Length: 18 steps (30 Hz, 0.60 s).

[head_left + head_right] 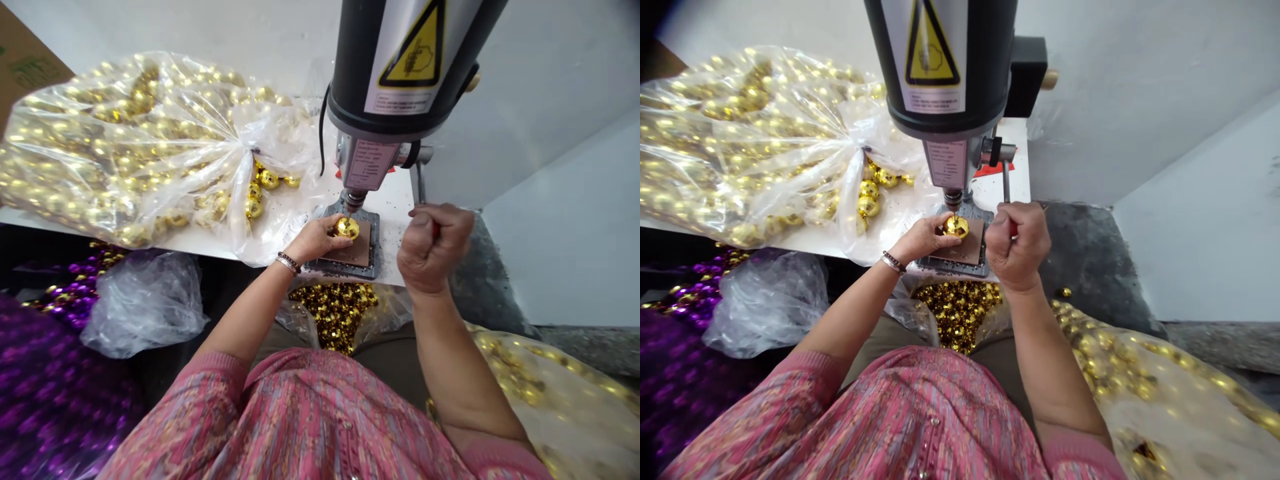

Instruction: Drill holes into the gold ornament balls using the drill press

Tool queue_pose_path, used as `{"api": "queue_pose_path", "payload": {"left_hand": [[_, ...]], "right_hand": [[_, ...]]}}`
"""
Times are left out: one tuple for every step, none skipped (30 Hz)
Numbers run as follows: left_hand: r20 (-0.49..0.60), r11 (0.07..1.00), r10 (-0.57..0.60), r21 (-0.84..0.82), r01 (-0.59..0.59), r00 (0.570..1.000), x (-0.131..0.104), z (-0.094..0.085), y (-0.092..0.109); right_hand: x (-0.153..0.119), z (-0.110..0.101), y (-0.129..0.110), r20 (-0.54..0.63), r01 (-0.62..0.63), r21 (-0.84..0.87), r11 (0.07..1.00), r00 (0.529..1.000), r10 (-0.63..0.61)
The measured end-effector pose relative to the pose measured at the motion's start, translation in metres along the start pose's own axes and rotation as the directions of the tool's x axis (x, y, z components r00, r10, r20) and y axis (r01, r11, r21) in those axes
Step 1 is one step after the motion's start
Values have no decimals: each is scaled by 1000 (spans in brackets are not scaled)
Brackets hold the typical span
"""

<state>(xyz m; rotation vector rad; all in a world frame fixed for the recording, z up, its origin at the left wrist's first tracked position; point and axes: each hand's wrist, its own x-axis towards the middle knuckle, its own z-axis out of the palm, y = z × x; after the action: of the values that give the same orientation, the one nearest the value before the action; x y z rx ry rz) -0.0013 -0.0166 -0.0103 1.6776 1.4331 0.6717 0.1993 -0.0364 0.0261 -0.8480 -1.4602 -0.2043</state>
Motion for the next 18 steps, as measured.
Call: {"api": "queue_pose_path", "payload": {"left_hand": [[-3,1000,-1,5,1,1000,0,1,0],[-8,1000,-3,11,3,1000,1,1,1],[-13,1000,-4,19,4,1000,1,2,1],[-21,1000,-4,25,4,1000,1,3,1],[-30,1000,-3,28,4,1000,1,4,1],[-43,1000,-3,25,5,999,0,4,1],[-56,1000,-3,17,4,998,-3,4,1],[-69,1000,0,9,0,998,-6,3,1],[-77,1000,5,0,-5,997,-12,2,1],[-68,1000,11,-6,-11,998,-18,0,1],[-31,1000,20,-10,-21,999,-26,-2,2],[36,999,36,-13,-35,999,-35,-4,2],[121,999,54,-14,-53,991,-43,-5,3],[205,998,69,-14,-67,976,-51,-6,4],[273,997,80,-14,-79,959,-57,-8,5],[311,996,83,-11,-84,947,-61,-9,5],[312,997,78,-4,-81,947,-62,-11,4],[276,998,64,10,-69,959,-61,-14,2]], "right_hand": [[5,1,-3,-16,-15,12,1000,1000,15],[14,2,-6,-30,-36,22,999,999,37],[26,3,-8,-38,-63,31,998,997,64],[41,4,-10,-41,-92,52,994,995,94],[57,5,-11,-33,-128,58,990,991,130],[74,6,-10,-12,-156,72,985,988,157],[89,8,-9,29,-209,88,974,978,207],[102,9,-6,107,-269,112,957,960,257],[112,11,-4,144,-311,120,943,945,294],[119,12,-2,169,-350,124,929,930,328],[123,14,0,172,-375,123,919,920,352],[125,16,0,153,-388,120,914,917,369],[125,17,0,133,-396,121,910,915,380],[124,19,0,116,-401,132,907,915,387],[122,19,-1,103,-404,153,902,914,392],[120,19,-1,95,-407,181,895,913,396],[118,19,-1,95,-409,210,888,913,398],[116,18,-1,97,-407,231,884,914,395]]}}
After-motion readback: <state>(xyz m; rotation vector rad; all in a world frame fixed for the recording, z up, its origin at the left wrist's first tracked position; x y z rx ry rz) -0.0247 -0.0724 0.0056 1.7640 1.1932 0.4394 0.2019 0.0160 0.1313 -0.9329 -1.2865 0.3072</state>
